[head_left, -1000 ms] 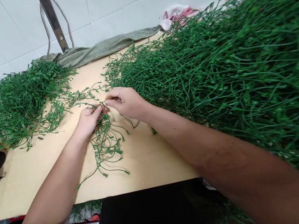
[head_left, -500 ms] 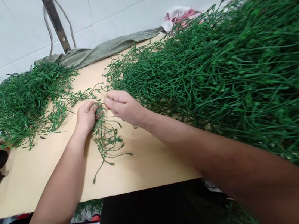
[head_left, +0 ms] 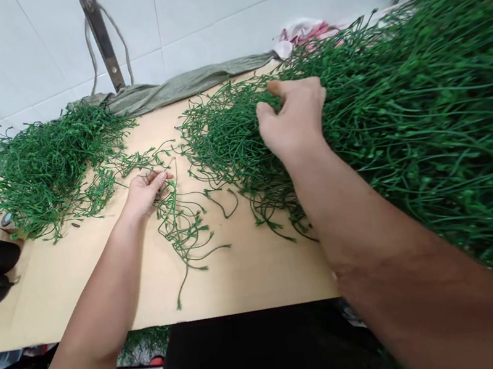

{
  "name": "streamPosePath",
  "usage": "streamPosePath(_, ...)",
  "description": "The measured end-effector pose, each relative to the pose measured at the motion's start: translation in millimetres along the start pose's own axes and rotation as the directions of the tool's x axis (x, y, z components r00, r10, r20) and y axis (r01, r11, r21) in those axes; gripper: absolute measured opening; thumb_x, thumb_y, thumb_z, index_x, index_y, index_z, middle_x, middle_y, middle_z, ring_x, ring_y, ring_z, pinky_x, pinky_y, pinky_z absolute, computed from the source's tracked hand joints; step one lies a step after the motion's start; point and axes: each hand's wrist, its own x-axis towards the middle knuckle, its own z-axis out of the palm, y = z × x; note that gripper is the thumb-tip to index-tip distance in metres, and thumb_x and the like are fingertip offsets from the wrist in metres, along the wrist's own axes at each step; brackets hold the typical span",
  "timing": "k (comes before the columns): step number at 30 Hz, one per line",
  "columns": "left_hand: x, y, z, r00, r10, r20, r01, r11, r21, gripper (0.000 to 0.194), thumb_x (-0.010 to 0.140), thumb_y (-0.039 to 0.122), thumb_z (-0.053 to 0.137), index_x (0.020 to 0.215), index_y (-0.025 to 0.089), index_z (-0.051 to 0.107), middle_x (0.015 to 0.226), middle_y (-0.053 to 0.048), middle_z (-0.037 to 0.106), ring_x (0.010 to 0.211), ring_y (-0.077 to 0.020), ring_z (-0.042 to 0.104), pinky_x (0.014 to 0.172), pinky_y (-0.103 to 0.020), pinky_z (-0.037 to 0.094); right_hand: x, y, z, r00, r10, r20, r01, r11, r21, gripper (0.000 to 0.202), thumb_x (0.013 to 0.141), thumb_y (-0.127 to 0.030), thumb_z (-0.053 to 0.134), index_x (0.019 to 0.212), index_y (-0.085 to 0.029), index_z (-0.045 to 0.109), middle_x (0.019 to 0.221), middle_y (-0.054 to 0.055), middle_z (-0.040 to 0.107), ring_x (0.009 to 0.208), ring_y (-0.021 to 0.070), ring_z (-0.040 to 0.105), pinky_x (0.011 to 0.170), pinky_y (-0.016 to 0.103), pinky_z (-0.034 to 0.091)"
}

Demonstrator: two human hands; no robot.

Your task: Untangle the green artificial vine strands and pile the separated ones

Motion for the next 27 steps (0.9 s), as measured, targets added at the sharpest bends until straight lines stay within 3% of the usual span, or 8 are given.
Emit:
streamPosePath(3, 0, -1, -2.7, 1.0, 0.003, 0.025, -0.003, 1.0, 0.004, 0.01, 0.073, 0.018, 0.065, 0.066, 0.011, 0.062, 0.055, 0.003, 0.055, 0.046, -0.0021, 0.041, 0.049, -0.016, 0.038, -5, -18, 3, 0.97, 0.16, -0.182, -0.197, 0.958, -0.207, 0.037, 0.083, -0.04, 0.051, 0.109, -0.013, 0.055, 0.116, 0.021, 0.048, 0.112, 0.0319, 0.042, 0.089, 0.05, 0.035)
streamPosePath(4, 1, -2, -3.9, 0.999, 0.01, 0.036, -0.011, 1.0, 0.012, 0.012, 0.073, 0.02, 0.066, 0.067, 0.011, 0.063, 0.052, 0.003, 0.053, 0.046, -0.0028, 0.041, 0.049, -0.017, 0.037, -7, -31, 5, 0.98, 0.136, -0.147, -0.164, 0.966, -0.199, 0.038, 0.083, -0.04, 0.051, 0.109, -0.013, 0.056, 0.114, 0.019, 0.05, 0.111, 0.0315, 0.043, 0.089, 0.05, 0.036)
streamPosePath(7, 3, -6, -6.5, 0.995, 0.056, 0.08, -0.06, 0.997, 0.047, 0.015, 0.072, 0.025, 0.068, 0.067, 0.011, 0.065, 0.048, 0.003, 0.05, 0.045, -0.0036, 0.04, 0.048, -0.018, 0.033, -13, -75, 16, 0.995, 0.024, 0.097, -0.022, 1.0, -0.016, 0.032, 0.085, -0.038, 0.047, 0.098, -0.013, 0.062, 0.097, 0.014, 0.061, 0.095, 0.025, 0.051, 0.082, 0.042, 0.04)
streamPosePath(10, 4, -9, -6.6, 0.988, 0.096, 0.122, -0.103, 0.993, 0.052, 0.017, 0.071, 0.026, 0.069, 0.063, 0.011, 0.064, 0.05, 0.002, 0.052, 0.045, -0.0033, 0.04, 0.047, -0.018, 0.031, -20, -107, 26, 0.918, 0.004, 0.396, -0.067, 0.987, 0.146, 0.027, 0.083, -0.035, 0.049, 0.083, -0.014, 0.065, 0.08, 0.009, 0.064, 0.074, 0.017, 0.053, 0.069, 0.03, 0.04)
streamPosePath(13, 4, -10, -5.5, 0.989, 0.098, 0.107, -0.102, 0.994, 0.027, 0.019, 0.072, 0.024, 0.068, 0.06, 0.011, 0.06, 0.05, 0.003, 0.052, 0.047, -0.0032, 0.043, 0.048, -0.016, 0.033, -25, -119, 29, 0.87, 0.038, 0.492, -0.142, 0.974, 0.176, 0.022, 0.081, -0.03, 0.05, 0.071, -0.014, 0.062, 0.066, 0.004, 0.059, 0.063, 0.0124, 0.046, 0.061, 0.027, 0.034)
streamPosePath(17, 9, -9, -8.3, 0.999, 0.048, 0.0, -0.048, 0.998, -0.043, 0.015, 0.08, 0.023, 0.059, 0.07, 0.012, 0.058, 0.058, 0.002, 0.057, 0.052, -0.0043, 0.053, 0.046, -0.014, 0.036, -22, -124, 21, 0.916, 0.087, 0.393, -0.24, 0.903, 0.358, 0.018, 0.082, -0.02, 0.046, 0.067, -0.015, 0.054, 0.062, 0.001, 0.053, 0.059, 0.0094, 0.044, 0.058, 0.025, 0.035)
streamPosePath(22, 15, -7, -16.8, 0.995, 0.059, -0.078, -0.068, 0.99, -0.122, 0.018, 0.082, 0.028, 0.056, 0.071, 0.014, 0.052, 0.055, 0.004, 0.053, 0.048, -0.0035, 0.051, 0.046, -0.014, 0.039, -14, -123, 12, 0.946, 0.172, 0.273, -0.3, 0.785, 0.542, 0.023, 0.087, -0.034, 0.045, 0.074, -0.018, 0.054, 0.07, 0.003, 0.054, 0.067, 0.0107, 0.052, 0.06, 0.026, 0.043)
streamPosePath(27, 12, -7, -16.3, 0.995, 0.088, -0.036, -0.092, 0.989, -0.119, 0.02, 0.082, 0.031, 0.057, 0.072, 0.014, 0.053, 0.051, 0.004, 0.049, 0.044, -0.0038, 0.046, 0.044, -0.015, 0.038, -2, -63, 12, 0.951, 0.294, 0.096, -0.291, 0.749, 0.595, 0.032, 0.089, -0.047, 0.038, 0.09, -0.021, 0.058, 0.079, 0.005, 0.055, 0.068, 0.0132, 0.055, 0.056, 0.03, 0.047)
